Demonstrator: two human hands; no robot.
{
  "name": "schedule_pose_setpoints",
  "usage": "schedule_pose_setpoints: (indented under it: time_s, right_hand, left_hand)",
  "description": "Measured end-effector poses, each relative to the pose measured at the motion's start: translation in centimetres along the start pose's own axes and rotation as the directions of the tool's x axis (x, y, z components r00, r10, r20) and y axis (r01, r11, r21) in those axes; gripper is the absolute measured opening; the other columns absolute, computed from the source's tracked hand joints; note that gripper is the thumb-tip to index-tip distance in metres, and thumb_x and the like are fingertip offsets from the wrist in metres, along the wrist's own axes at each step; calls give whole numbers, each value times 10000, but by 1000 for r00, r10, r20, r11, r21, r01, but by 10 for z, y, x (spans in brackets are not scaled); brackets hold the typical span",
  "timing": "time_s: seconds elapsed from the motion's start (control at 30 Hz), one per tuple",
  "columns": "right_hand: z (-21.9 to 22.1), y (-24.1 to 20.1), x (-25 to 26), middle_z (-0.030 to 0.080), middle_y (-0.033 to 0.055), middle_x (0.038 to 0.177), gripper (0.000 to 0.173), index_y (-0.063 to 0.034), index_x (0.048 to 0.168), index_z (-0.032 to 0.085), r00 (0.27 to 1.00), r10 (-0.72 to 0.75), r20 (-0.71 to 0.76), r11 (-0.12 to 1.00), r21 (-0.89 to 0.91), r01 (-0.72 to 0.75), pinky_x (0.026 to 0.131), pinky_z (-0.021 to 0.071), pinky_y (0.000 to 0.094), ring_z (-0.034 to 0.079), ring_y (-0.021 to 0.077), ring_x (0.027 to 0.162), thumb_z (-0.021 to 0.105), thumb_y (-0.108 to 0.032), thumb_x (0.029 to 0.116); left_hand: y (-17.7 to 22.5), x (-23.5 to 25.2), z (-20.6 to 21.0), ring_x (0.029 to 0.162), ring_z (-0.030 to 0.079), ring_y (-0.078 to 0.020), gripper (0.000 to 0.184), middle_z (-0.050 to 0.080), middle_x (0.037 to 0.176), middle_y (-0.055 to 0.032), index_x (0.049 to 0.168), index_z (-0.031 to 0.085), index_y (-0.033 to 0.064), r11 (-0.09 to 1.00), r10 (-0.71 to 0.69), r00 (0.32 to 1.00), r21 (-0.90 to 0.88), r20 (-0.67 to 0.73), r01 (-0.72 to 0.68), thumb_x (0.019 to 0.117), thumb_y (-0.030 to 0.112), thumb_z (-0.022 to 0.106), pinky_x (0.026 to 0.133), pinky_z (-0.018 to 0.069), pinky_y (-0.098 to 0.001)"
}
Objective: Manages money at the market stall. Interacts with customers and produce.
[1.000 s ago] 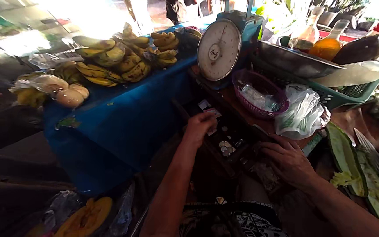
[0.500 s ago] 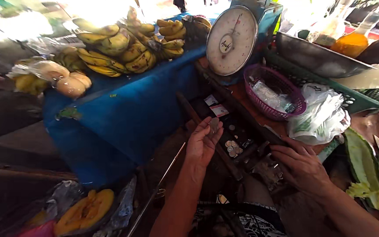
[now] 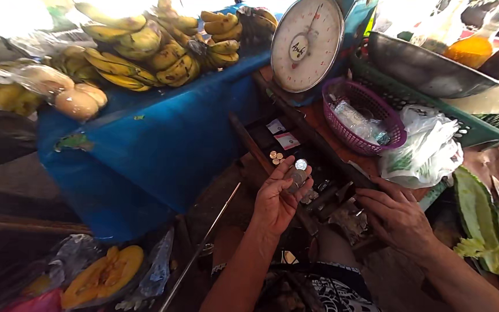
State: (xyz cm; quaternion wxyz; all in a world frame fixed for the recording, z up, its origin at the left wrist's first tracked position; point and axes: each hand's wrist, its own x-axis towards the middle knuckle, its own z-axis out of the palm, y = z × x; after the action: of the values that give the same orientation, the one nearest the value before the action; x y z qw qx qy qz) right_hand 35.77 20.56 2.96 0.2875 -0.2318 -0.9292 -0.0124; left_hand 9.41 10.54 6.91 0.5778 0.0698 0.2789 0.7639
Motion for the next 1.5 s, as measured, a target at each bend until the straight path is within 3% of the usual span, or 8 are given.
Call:
schedule_pose_setpoints:
  time_s: [0.13,0.27,0.47,0.7,1.4,1.5]
  right_hand:
    - [0,1,0,728,27,1250,295,-144,1086,748,1000,-7,5,1000,2,7,1064,443,513,582,333,1297,468,-221,1033]
    - [0,0,0,731,27,1245,297,-144,1081,750,1000,-2,7,1000,-1,2,1062,444,512,588,334,1290,468,-221,1031]
    - [1,0,0,734,24,1240,297,-148,1073,754,1000,-3,0,1000,-9,3,1054,452,512,593,333,1284,470,-224,1031]
    - [1,0,0,732,19,1247,299,-144,1081,751,1000,-2,2,1000,-5,2,1062,443,513,587,331,1293,467,-225,1033]
    - [0,0,0,731,23,1245,300,-149,1077,749,1000,-3,8,1000,-9,3,1048,447,511,588,331,1288,461,-221,1030]
    - [-1,0,0,729,18,1252,293,-148,1079,749,1000,-5,14,1000,-12,5,1057,444,504,589,326,1291,469,-220,1027]
  left_hand:
    - [-3,-4,5,1039,737,-320,369,695,1204,-222,1333,585,-4,1000,-7,999,4,-35,7,1062,-8,334,875,628,-407]
    - [-8,-5,10,995,745,-312,374,699,1158,-220,1328,579,-12,1000,-16,994,-13,-110,14,1023,-70,371,840,634,-400]
    - [-11,-5,15,1020,729,-315,431,664,1214,-221,1385,526,1,998,-43,987,-55,-153,35,997,-75,354,852,625,-407]
    - [-13,-6,11,1077,716,-315,458,697,1166,-197,1369,546,23,996,-49,999,-72,-21,48,1103,192,213,929,592,-437]
    - [-13,-7,8,1090,711,-319,498,702,1173,-187,1309,588,28,998,-58,997,-26,-47,57,1105,238,186,933,588,-439]
    - [-7,-5,7,952,747,-274,504,731,1057,-176,1190,624,14,999,-37,997,31,-60,39,1109,242,181,843,618,-369]
